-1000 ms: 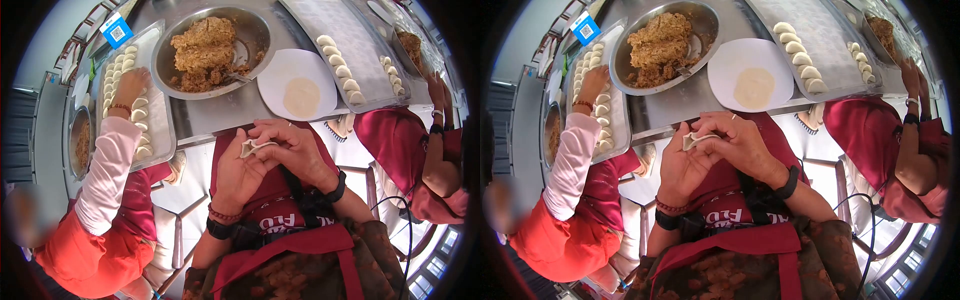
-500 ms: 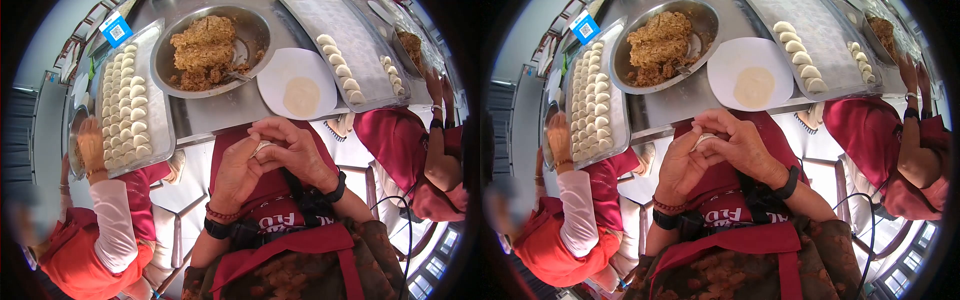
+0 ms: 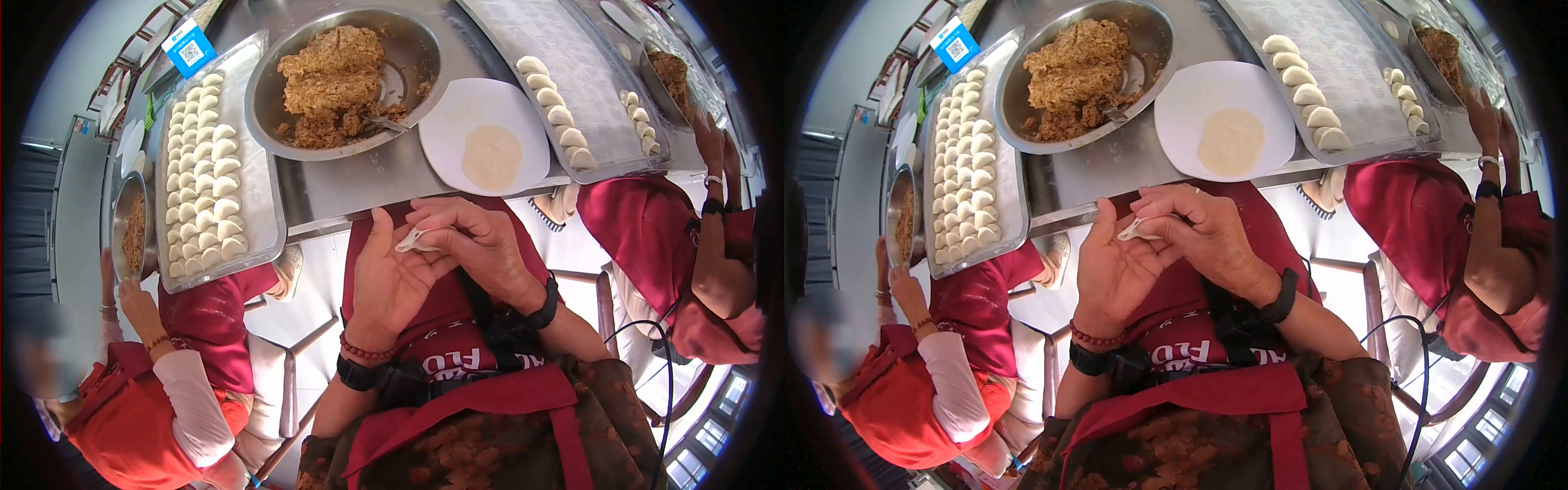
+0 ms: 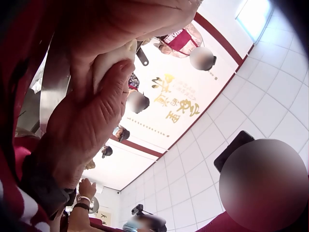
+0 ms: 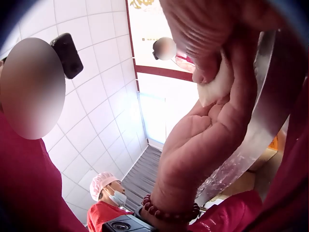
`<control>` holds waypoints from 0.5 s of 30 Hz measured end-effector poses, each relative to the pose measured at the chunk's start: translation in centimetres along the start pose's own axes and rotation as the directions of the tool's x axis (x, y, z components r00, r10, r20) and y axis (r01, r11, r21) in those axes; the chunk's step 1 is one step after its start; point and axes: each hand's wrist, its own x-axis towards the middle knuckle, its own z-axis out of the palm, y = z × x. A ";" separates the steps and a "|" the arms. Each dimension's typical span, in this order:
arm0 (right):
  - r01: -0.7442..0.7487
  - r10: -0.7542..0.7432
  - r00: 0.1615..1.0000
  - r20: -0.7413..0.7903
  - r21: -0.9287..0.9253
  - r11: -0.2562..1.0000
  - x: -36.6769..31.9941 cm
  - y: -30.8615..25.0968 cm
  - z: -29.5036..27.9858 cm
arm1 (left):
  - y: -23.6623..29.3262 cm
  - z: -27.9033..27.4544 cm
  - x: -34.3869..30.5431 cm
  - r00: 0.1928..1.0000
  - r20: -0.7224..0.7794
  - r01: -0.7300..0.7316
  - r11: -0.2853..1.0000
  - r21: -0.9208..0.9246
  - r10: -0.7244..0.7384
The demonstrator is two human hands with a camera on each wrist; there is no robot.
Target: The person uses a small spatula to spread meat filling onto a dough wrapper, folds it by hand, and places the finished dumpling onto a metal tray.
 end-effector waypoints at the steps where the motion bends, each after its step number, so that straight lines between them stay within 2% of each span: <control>1: 0.000 0.000 1.000 -0.003 -0.010 1.000 0.0 0.1 0.0 | 0.0 -0.4 0.1 0.999 0.032 0.001 1.000 -0.020 -0.001; 2: -0.022 0.022 1.000 0.005 -0.018 1.000 0.1 -0.1 -0.1 | 0.0 -0.6 0.1 0.998 0.065 0.003 0.999 -0.040 0.000; 5: -0.061 0.062 0.998 0.034 -0.038 0.997 0.3 -0.4 -0.3 | 0.1 0.4 0.0 0.995 -0.095 0.008 0.998 0.065 -0.002; 8: -0.037 0.040 0.997 0.060 -0.051 0.998 0.3 -0.1 -0.4 | 0.1 0.8 -0.1 0.991 -0.133 -0.002 0.995 0.101 0.015; 11: -0.020 0.021 0.999 0.024 -0.019 1.000 0.3 0.1 -0.3 | 0.2 0.3 -0.1 0.999 0.043 -0.005 0.998 0.058 0.002; 13: -0.021 0.023 0.999 -0.028 0.066 0.998 0.3 0.2 -0.3 | -0.1 -0.3 0.0 1.000 -0.016 -0.006 1.000 0.025 0.006; 15: -0.022 0.024 0.999 -0.031 0.060 0.998 0.3 0.1 -0.3 | -0.4 -0.4 0.1 0.999 -0.047 -0.008 1.000 -0.001 0.008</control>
